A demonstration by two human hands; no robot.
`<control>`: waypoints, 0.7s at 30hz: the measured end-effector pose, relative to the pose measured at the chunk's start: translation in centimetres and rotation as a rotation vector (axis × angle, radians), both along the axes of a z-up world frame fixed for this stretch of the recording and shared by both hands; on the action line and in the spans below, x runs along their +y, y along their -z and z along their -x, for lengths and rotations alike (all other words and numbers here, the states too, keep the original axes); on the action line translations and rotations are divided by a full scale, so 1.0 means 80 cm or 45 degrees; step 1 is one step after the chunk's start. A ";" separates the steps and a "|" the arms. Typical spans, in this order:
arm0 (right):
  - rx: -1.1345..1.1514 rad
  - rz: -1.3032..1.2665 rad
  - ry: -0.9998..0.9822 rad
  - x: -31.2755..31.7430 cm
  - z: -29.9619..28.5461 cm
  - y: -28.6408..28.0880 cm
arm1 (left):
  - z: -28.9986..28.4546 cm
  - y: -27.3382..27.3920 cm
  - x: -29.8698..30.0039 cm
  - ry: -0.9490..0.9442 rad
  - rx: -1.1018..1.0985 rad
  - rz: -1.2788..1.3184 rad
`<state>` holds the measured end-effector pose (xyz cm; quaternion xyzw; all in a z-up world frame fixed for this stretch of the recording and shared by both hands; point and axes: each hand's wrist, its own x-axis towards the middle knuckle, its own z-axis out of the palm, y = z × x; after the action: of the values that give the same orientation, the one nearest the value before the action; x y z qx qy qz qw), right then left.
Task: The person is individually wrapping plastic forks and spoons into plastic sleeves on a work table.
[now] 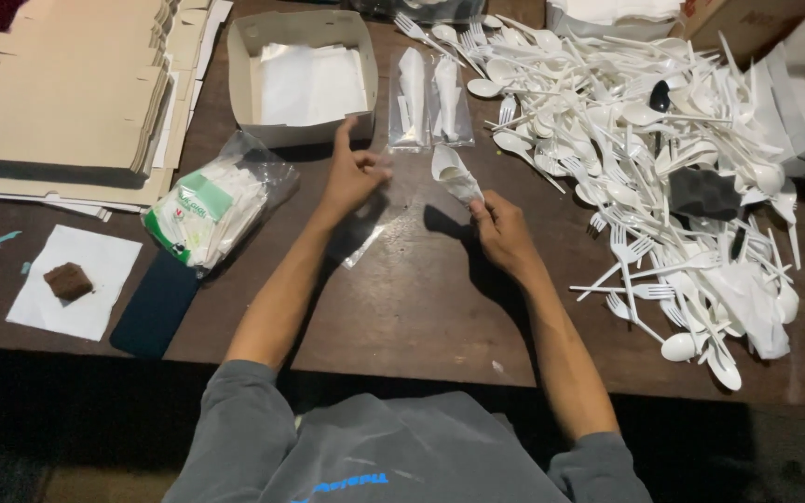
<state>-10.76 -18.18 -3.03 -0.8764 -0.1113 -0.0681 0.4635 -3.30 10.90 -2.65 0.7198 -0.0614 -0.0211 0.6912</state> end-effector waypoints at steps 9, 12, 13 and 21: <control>-0.070 -0.087 0.047 -0.027 0.005 -0.026 | -0.018 -0.006 -0.034 0.280 -0.056 0.102; -0.111 -0.079 0.056 -0.036 0.005 -0.034 | -0.015 -0.029 -0.050 0.365 -0.156 -0.044; -0.112 -0.078 0.068 -0.039 0.006 -0.036 | -0.008 -0.045 -0.054 0.377 -0.158 -0.043; 0.017 -0.161 -0.003 -0.057 0.009 -0.063 | 0.004 -0.095 -0.059 0.470 -0.093 0.000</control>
<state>-11.46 -22.73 1.97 -0.8457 -0.1047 -0.0685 0.5188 -3.64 6.22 4.99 0.6966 -0.2175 -0.1213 0.6728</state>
